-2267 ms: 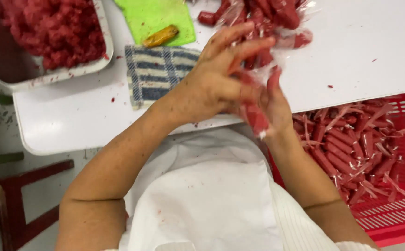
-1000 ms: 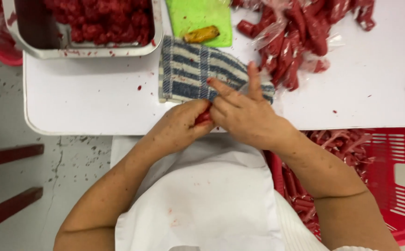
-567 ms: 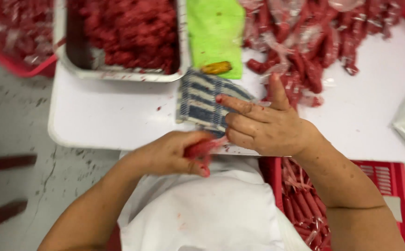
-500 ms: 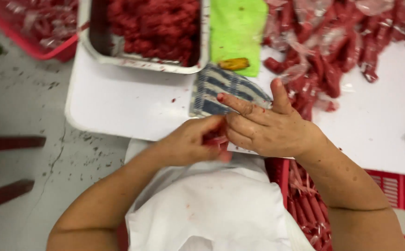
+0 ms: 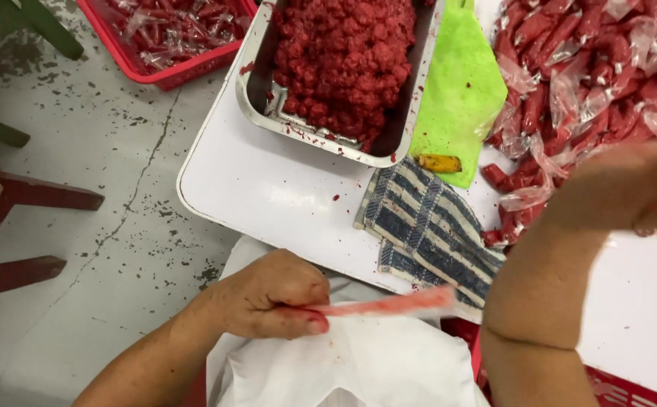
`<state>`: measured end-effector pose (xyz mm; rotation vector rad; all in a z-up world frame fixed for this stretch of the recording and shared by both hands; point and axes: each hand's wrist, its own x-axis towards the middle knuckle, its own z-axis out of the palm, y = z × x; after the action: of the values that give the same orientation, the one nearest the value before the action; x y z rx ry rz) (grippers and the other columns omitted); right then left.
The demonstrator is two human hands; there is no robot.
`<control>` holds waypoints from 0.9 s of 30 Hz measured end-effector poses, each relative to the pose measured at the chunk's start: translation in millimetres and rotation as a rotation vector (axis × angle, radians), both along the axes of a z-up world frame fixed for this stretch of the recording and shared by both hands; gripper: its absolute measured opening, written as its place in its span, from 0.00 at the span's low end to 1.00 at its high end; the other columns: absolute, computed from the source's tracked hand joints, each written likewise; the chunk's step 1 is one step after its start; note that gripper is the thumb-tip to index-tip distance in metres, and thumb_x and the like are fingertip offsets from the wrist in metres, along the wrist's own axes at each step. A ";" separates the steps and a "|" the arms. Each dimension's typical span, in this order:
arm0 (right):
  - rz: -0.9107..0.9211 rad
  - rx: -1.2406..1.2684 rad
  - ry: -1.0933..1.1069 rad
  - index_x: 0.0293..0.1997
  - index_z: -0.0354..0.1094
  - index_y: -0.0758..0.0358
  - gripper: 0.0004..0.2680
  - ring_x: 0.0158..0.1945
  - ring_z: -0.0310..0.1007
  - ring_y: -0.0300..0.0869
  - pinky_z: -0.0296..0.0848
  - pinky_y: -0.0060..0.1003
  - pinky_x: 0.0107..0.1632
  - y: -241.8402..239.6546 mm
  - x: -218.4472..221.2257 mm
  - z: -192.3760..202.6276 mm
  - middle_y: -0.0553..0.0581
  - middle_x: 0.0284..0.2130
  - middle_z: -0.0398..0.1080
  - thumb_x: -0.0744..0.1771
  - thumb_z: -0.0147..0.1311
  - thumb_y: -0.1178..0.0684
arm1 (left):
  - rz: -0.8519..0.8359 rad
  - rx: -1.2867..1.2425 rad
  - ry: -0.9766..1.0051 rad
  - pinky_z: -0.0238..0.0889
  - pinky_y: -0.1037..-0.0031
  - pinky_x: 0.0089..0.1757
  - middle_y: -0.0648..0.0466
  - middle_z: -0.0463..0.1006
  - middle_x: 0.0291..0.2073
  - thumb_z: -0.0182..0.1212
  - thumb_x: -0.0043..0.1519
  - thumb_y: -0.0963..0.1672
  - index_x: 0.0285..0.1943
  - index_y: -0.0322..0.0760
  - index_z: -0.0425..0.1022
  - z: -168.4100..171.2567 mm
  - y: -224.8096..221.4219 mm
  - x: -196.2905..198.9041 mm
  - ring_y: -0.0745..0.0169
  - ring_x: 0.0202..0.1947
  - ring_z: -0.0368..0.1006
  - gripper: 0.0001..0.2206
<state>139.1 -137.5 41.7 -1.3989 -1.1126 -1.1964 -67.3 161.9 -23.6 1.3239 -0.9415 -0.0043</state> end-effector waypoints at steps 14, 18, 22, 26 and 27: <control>0.851 0.074 1.162 0.26 0.62 0.65 0.14 0.31 0.77 0.61 0.72 0.53 0.51 50.4 -110.6 -71.5 0.61 0.19 0.67 0.67 0.54 0.46 | 0.093 -0.276 0.720 0.70 0.81 0.25 0.53 0.77 0.26 0.68 0.59 0.41 0.44 0.33 0.73 -41.0 -101.3 37.5 0.72 0.25 0.75 0.10; 0.789 0.094 1.197 0.20 0.56 0.63 0.13 0.16 0.69 0.57 0.70 0.53 0.54 19.4 -108.7 -58.9 0.61 0.12 0.58 0.64 0.50 0.48 | 0.386 0.002 0.278 0.66 0.52 0.56 0.39 0.67 0.64 0.67 0.64 0.48 0.73 0.31 0.59 -11.9 -81.9 47.6 0.44 0.63 0.67 0.31; 0.257 -0.515 0.975 0.43 0.65 0.68 0.09 0.48 0.65 0.52 0.64 0.43 0.54 -0.2 -110.4 -58.0 0.64 0.43 0.66 0.70 0.40 0.54 | 0.409 -0.050 -0.150 0.64 0.61 0.70 0.53 0.70 0.63 0.60 0.72 0.43 0.67 0.43 0.64 9.2 -121.6 75.7 0.52 0.69 0.67 0.16; 0.505 -0.197 1.535 0.25 0.62 0.63 0.04 0.36 0.77 0.48 0.80 0.37 0.47 -10.1 -129.7 -40.8 0.60 0.28 0.73 0.61 0.46 0.57 | -0.033 -0.503 0.551 0.56 0.86 0.14 0.49 0.72 0.22 0.58 0.67 0.46 0.41 0.35 0.73 15.5 -151.3 84.5 0.68 0.16 0.70 0.09; 0.499 -0.188 1.532 0.25 0.62 0.63 0.04 0.36 0.77 0.48 0.80 0.37 0.47 -18.7 -128.1 -43.4 0.60 0.28 0.73 0.61 0.46 0.57 | -0.042 -0.498 0.551 0.56 0.86 0.14 0.49 0.72 0.22 0.58 0.67 0.46 0.41 0.35 0.73 18.9 -151.7 86.1 0.68 0.16 0.70 0.09</control>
<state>11.0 -156.2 -1.8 -1.4875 -0.3492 0.4431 18.8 10.2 -4.8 0.7756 -0.4546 -0.1504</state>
